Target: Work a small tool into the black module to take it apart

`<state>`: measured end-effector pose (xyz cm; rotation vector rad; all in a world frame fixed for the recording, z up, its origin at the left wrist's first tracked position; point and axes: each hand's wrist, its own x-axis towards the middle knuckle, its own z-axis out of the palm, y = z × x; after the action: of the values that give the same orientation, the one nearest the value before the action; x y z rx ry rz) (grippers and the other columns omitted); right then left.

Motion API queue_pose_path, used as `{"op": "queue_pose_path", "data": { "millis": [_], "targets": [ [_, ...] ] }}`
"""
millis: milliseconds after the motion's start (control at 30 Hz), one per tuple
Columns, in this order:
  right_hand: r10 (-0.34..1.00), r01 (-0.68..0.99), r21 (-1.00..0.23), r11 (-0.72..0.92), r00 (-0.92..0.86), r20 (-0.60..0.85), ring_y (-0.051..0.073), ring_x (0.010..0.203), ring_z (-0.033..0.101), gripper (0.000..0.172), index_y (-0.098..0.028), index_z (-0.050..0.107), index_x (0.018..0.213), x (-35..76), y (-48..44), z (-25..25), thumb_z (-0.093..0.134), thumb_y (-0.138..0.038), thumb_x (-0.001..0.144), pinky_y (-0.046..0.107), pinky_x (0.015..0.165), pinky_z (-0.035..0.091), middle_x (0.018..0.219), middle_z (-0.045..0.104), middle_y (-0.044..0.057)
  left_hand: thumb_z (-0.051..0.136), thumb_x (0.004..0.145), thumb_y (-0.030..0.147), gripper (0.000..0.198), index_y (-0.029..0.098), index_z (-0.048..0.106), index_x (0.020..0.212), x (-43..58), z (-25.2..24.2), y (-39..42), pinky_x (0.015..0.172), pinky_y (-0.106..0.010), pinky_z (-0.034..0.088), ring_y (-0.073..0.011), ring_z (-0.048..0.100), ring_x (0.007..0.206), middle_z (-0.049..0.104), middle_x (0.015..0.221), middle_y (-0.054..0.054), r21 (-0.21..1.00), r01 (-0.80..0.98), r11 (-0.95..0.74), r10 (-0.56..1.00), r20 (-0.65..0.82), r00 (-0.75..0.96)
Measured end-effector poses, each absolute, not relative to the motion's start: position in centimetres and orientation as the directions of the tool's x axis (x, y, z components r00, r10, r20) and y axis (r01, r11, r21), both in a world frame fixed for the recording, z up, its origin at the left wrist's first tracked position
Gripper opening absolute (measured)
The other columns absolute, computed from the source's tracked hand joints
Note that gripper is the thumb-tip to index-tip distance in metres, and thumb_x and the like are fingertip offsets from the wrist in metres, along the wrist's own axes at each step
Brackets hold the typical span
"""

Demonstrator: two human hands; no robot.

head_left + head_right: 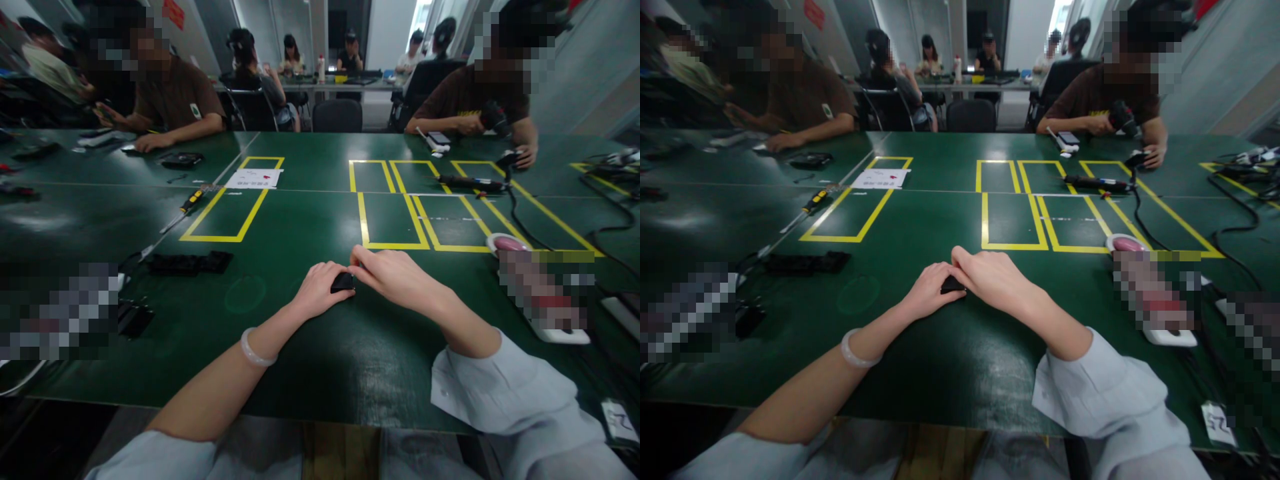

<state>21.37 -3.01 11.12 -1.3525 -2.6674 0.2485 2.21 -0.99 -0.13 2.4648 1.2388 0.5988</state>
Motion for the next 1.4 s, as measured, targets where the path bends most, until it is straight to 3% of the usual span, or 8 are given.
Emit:
{"op": "queue_pose_path", "data": {
  "millis": [433,667,1000,1233,1400],
  "targets": [
    [0.785,0.746,-0.274,0.607,-0.616,0.063,0.015,0.066,0.057,0.018,-0.019,0.046,0.106,21.59,-3.13,11.41,0.035,-0.027,0.094,0.024,0.056,0.027,0.078,0.063,0.002,0.061,0.083,0.053,0.039,0.022,0.056,0.106,2.18,0.14,-1.08,0.089,-0.04,0.041,-0.0246,0.054,0.097,0.059,0.102,-0.005,0.463,0.682,-0.566,0.818,0.211,0.536],
    [0.816,0.797,-0.189,0.573,-0.577,0.039,0.016,0.061,0.056,0.027,-0.02,0.05,0.1,21.34,-2.86,11.1,0.032,-0.04,0.098,0.025,0.054,0.024,0.07,0.062,0.001,0.06,0.084,0.053,0.038,0.021,0.056,0.104,2.2,-0.11,-1.01,0.087,-0.039,0.042,-0.024,0.054,0.094,0.059,0.099,-0.004,0.443,0.688,-0.575,0.814,0.223,0.537],
    [0.803,0.775,-0.219,0.592,-0.592,0.073,0.016,0.066,0.059,0.016,-0.02,0.047,0.106,21.83,-2.9,11.05,0.038,-0.025,0.093,0.024,0.055,0.026,0.078,0.065,0.002,0.06,0.084,0.052,0.04,0.022,0.056,0.11,2.16,0.08,-1.07,0.089,-0.039,0.041,-0.0239,0.054,0.097,0.059,0.104,-0.005,0.451,0.678,-0.581,0.808,0.221,0.546],
    [0.819,0.807,-0.144,0.573,-0.571,0.062,0.017,0.063,0.059,0.025,-0.021,0.051,0.097,21.51,-2.84,10.91,0.035,-0.041,0.098,0.025,0.053,0.022,0.071,0.063,0.001,0.06,0.084,0.053,0.039,0.02,0.056,0.105,2.22,-0.15,-1.02,0.087,-0.038,0.041,-0.0239,0.054,0.095,0.059,0.099,-0.005,0.439,0.683,-0.584,0.808,0.228,0.544],
    [0.821,0.809,-0.138,0.571,-0.567,0.067,0.016,0.062,0.059,0.021,-0.02,0.05,0.102,21.5,-2.71,10.72,0.034,-0.033,0.098,0.025,0.052,0.022,0.073,0.064,0.002,0.06,0.084,0.053,0.04,0.022,0.056,0.108,2.22,-0.19,-0.98,0.088,-0.039,0.041,-0.0243,0.054,0.097,0.059,0.101,-0.005,0.444,0.686,-0.576,0.812,0.218,0.541]
  ]
}}
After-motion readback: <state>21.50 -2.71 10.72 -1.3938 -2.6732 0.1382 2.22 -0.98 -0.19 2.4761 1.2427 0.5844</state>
